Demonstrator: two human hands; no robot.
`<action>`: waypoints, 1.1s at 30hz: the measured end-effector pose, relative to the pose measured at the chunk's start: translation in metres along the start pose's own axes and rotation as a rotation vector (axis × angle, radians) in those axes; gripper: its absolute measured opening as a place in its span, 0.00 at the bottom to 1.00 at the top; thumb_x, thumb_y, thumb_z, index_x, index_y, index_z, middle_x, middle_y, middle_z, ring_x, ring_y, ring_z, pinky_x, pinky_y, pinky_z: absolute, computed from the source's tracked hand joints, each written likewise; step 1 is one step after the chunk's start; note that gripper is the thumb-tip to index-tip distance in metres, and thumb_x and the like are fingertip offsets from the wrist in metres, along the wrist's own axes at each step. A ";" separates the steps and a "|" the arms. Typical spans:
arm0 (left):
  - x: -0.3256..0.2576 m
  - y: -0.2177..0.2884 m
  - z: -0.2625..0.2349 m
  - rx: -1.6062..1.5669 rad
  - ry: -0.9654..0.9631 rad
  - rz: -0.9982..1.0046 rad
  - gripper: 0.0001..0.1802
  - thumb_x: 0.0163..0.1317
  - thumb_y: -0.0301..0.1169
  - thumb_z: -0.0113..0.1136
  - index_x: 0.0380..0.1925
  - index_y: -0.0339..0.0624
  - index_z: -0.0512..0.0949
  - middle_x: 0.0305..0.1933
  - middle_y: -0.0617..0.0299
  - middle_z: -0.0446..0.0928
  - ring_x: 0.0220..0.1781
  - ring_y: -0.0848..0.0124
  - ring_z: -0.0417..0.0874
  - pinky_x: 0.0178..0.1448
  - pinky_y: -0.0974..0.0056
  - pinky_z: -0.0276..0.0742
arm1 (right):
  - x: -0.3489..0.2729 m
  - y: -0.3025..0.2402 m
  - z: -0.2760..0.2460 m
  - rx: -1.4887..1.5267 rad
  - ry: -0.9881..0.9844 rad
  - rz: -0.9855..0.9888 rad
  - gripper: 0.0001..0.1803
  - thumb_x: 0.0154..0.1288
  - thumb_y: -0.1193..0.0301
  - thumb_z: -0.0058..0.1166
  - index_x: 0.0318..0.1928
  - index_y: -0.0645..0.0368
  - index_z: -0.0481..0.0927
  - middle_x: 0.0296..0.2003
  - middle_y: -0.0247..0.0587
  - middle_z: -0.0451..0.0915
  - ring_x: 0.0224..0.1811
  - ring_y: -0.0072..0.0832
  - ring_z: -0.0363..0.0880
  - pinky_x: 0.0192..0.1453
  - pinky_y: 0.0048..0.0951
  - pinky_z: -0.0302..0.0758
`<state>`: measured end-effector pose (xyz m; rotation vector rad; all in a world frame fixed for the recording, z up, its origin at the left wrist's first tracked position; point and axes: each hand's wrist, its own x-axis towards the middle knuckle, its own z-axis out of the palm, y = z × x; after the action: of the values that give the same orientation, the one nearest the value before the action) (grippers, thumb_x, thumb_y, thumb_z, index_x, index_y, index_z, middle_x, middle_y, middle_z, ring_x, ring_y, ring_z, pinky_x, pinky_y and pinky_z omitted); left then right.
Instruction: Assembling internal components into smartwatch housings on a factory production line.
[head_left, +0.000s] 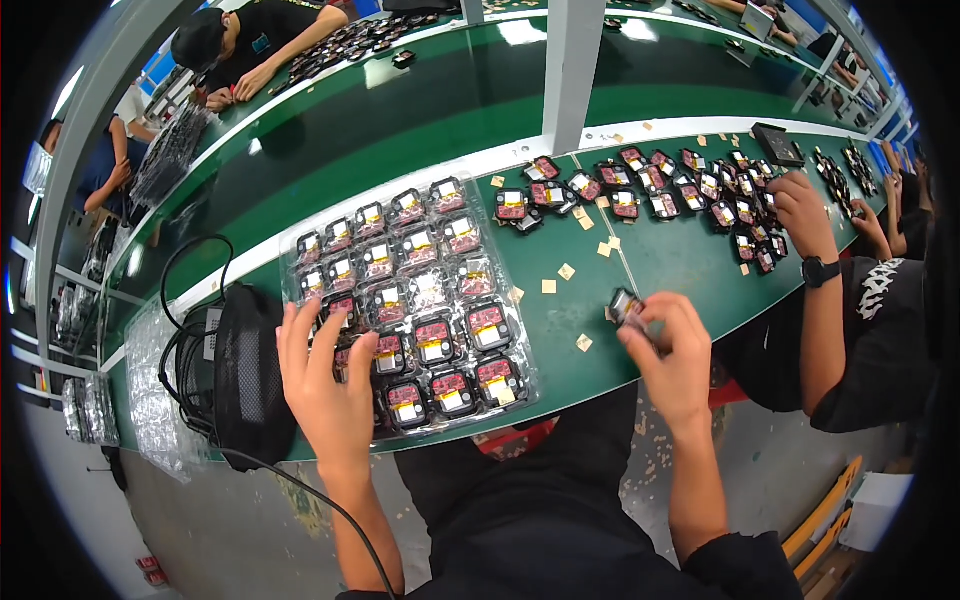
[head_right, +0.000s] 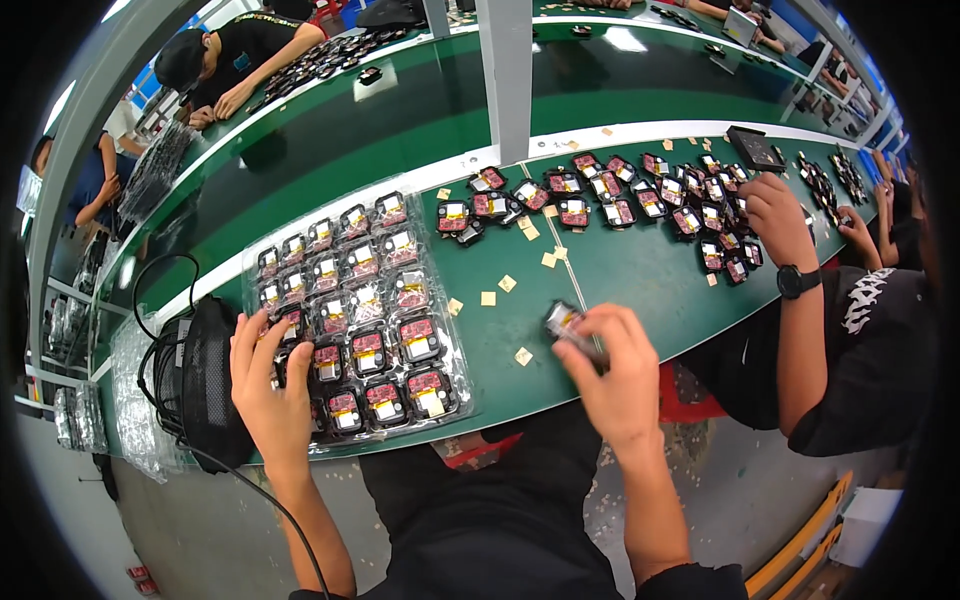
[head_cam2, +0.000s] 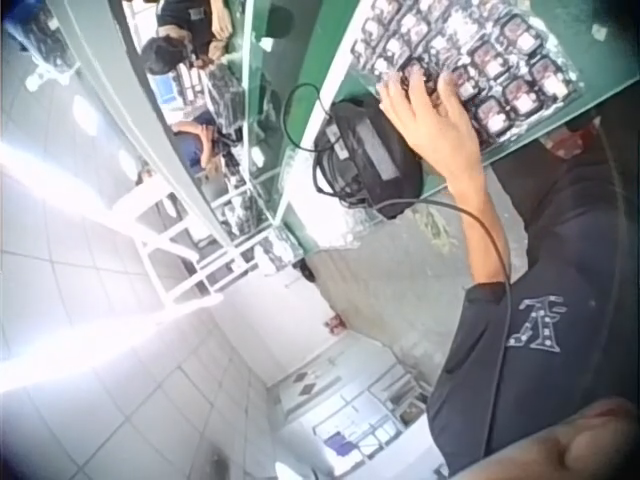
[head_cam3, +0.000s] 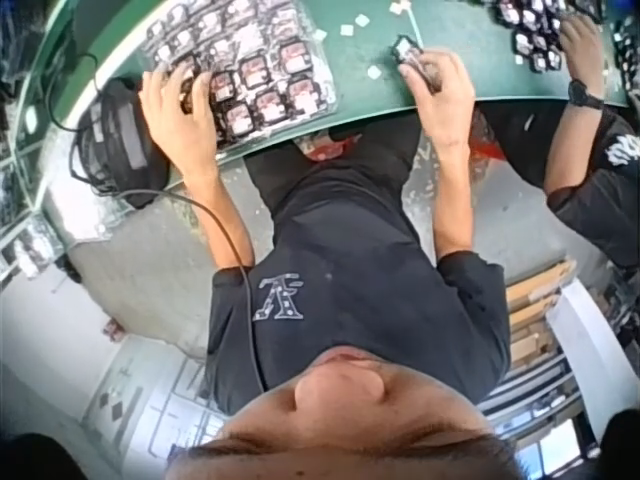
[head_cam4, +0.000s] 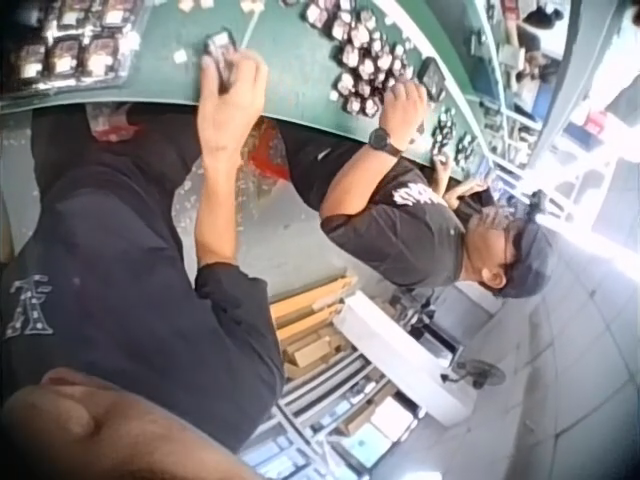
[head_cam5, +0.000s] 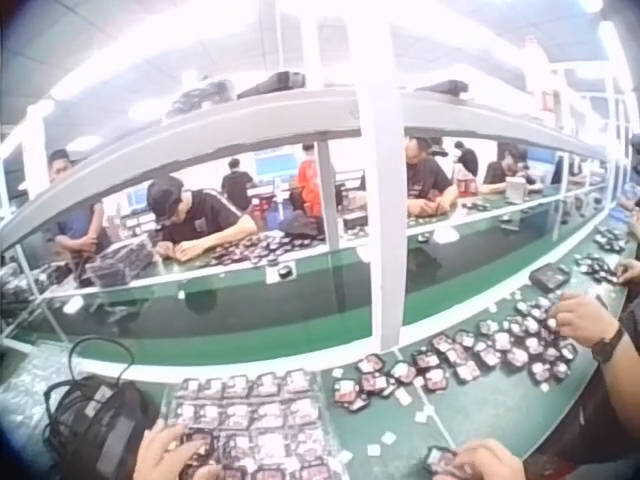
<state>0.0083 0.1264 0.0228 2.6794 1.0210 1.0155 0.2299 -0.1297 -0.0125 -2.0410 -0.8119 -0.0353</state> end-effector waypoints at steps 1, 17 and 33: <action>-0.003 0.011 -0.002 -0.114 0.085 0.025 0.17 0.56 0.29 0.76 0.45 0.35 0.85 0.55 0.49 0.83 0.65 0.45 0.80 0.72 0.46 0.71 | -0.005 -0.011 -0.002 0.100 -0.046 -0.017 0.17 0.53 0.80 0.75 0.41 0.62 0.80 0.48 0.46 0.82 0.42 0.36 0.84 0.35 0.32 0.80; -0.075 0.082 -0.002 -1.635 -0.378 -0.280 0.33 0.61 0.28 0.77 0.64 0.26 0.75 0.65 0.42 0.74 0.67 0.50 0.80 0.67 0.52 0.80 | -0.038 -0.073 0.004 0.562 -0.364 -0.194 0.21 0.57 0.76 0.76 0.47 0.62 0.78 0.48 0.46 0.81 0.32 0.23 0.83 0.30 0.25 0.82; -0.079 0.080 -0.002 -1.551 -0.374 -0.250 0.33 0.56 0.19 0.77 0.62 0.26 0.76 0.67 0.43 0.71 0.68 0.52 0.79 0.66 0.56 0.84 | -0.035 -0.081 0.001 0.263 -0.292 -0.309 0.10 0.59 0.77 0.72 0.41 0.63 0.86 0.32 0.41 0.86 0.25 0.31 0.85 0.27 0.28 0.80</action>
<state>0.0083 0.0150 0.0053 1.2992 0.1986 0.6811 0.1570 -0.1180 0.0362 -1.6791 -1.2411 0.1905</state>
